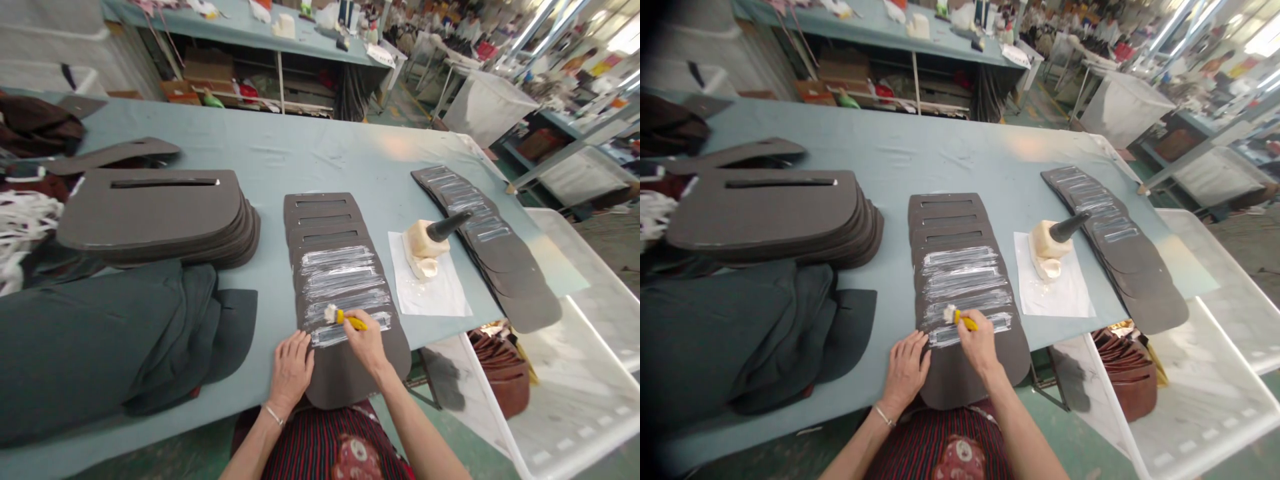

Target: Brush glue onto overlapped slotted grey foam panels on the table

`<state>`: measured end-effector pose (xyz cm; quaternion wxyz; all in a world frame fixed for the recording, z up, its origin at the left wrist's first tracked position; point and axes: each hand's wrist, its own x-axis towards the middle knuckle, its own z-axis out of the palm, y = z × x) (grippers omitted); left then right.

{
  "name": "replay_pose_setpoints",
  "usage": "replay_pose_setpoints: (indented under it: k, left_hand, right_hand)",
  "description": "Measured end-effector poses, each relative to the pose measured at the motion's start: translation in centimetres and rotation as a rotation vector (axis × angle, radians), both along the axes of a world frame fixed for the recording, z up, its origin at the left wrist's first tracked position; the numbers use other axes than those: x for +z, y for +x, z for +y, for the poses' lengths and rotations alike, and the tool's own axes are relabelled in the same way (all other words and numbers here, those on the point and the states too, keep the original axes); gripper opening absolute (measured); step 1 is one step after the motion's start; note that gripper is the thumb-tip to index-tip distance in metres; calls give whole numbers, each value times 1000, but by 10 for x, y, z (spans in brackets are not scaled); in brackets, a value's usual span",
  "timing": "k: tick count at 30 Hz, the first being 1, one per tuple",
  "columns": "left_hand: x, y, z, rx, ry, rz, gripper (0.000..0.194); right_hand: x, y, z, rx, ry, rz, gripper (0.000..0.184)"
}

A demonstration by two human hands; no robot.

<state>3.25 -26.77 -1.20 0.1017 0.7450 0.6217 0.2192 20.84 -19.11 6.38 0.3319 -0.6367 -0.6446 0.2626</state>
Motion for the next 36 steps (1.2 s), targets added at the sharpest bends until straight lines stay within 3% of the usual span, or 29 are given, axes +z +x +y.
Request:
replay_pose_setpoints:
  k: [3, 8, 10, 14, 16, 19, 22, 24, 26, 31, 36]
  left_hand:
    - [1, 1, 1, 4, 4, 3, 33]
    - [-2, 2, -1, 1, 14, 5, 33]
    - [-3, 2, 0, -6, 14, 8, 34]
    - [-3, 3, 1, -12, 17, 6, 35]
    - [-3, 3, 1, -6, 15, 5, 35]
    - [-4, 3, 0, 10, 19, 2, 37]
    - [-7, 3, -2, 29, 42, -7, 39]
    - [-9, 3, -3, 30, 54, -13, 40]
    - [-8, 3, -4, 28, 55, -16, 40]
    - [-7, 2, -4, 19, 48, -11, 38]
    - [-9, 3, -5, 11, 65, -20, 38]
  right_hand:
    - [8, 13, 1, -145, 72, -135, 14]
    - [8, 1, -14, 115, 62, -54, 16]
    - [3, 28, -10, 54, 34, -65, 16]
    - [3, 117, 9, -247, 53, -197, 18]
    - [9, 132, 12, -295, 94, -248, 19]
    - [17, 92, -3, -211, 128, -184, 17]
    - [18, 23, -33, 39, 61, -20, 15]
    - [13, -5, -47, 185, 13, 52, 16]
    - [7, -10, -51, 208, -7, 62, 16]
    - [9, 1, -49, 5, 36, -77, 14]
    - [16, -9, -65, 294, 13, -109, 16]
